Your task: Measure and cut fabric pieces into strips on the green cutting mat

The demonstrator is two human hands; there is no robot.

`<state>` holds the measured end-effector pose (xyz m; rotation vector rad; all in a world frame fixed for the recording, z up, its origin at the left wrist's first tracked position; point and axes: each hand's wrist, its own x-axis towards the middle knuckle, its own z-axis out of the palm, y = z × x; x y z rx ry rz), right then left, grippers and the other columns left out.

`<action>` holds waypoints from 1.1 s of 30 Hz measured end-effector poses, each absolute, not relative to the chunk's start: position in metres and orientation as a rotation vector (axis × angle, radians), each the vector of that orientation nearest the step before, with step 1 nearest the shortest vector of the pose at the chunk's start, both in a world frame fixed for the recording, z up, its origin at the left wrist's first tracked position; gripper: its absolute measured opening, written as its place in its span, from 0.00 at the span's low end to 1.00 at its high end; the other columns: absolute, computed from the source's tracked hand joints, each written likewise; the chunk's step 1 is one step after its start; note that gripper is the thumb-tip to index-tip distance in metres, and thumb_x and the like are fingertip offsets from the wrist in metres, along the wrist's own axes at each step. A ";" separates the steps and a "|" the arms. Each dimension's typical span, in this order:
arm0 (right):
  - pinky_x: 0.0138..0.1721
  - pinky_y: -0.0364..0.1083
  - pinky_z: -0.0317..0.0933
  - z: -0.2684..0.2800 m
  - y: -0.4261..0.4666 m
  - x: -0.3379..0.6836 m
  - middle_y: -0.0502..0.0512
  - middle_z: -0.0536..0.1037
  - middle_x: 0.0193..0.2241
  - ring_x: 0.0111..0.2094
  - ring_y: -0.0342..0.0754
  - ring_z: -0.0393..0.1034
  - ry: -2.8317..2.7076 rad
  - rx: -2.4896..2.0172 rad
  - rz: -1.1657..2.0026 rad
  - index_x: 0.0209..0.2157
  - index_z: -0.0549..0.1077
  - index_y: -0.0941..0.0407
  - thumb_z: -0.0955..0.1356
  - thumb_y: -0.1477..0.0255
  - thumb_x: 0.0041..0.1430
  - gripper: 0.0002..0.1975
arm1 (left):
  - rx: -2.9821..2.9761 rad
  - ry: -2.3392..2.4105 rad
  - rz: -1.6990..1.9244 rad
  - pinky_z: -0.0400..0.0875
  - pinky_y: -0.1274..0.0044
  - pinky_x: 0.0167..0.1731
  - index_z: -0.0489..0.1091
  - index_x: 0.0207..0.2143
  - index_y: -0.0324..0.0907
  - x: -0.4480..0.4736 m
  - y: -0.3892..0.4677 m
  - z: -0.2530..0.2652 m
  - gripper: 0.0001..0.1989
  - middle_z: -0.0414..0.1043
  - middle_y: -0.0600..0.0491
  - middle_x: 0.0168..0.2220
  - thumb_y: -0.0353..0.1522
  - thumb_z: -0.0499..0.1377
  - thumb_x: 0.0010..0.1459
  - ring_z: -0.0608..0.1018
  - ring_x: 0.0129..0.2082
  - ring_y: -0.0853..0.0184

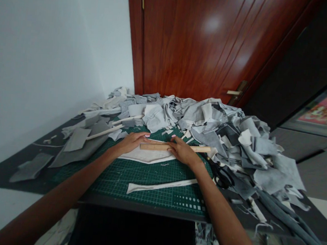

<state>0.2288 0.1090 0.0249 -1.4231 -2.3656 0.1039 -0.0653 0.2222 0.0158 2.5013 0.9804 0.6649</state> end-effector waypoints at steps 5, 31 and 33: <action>0.60 0.56 0.65 0.003 0.134 0.191 0.66 0.72 0.56 0.56 0.56 0.69 -2.331 -1.329 -0.018 0.63 0.71 0.58 0.64 0.72 0.72 0.20 | 2.634 0.821 0.591 0.72 0.71 0.57 0.78 0.52 0.45 -0.065 0.216 0.017 0.16 0.81 0.50 0.53 0.37 0.54 0.69 0.80 0.56 0.60; 0.54 0.54 0.66 -0.006 0.130 0.220 0.62 0.74 0.45 0.49 0.55 0.70 -2.266 -1.179 0.197 0.52 0.79 0.56 0.69 0.70 0.68 0.14 | 2.796 0.569 0.637 0.70 0.67 0.61 0.78 0.48 0.41 -0.072 0.228 -0.002 0.15 0.79 0.47 0.51 0.28 0.51 0.70 0.77 0.58 0.60; 0.52 0.52 0.67 -0.003 0.126 0.238 0.61 0.74 0.45 0.47 0.54 0.71 -2.275 -1.179 0.258 0.51 0.79 0.56 0.71 0.70 0.67 0.13 | 2.791 0.521 0.642 0.71 0.67 0.60 0.78 0.46 0.41 -0.073 0.230 -0.004 0.13 0.79 0.46 0.51 0.29 0.53 0.70 0.77 0.57 0.61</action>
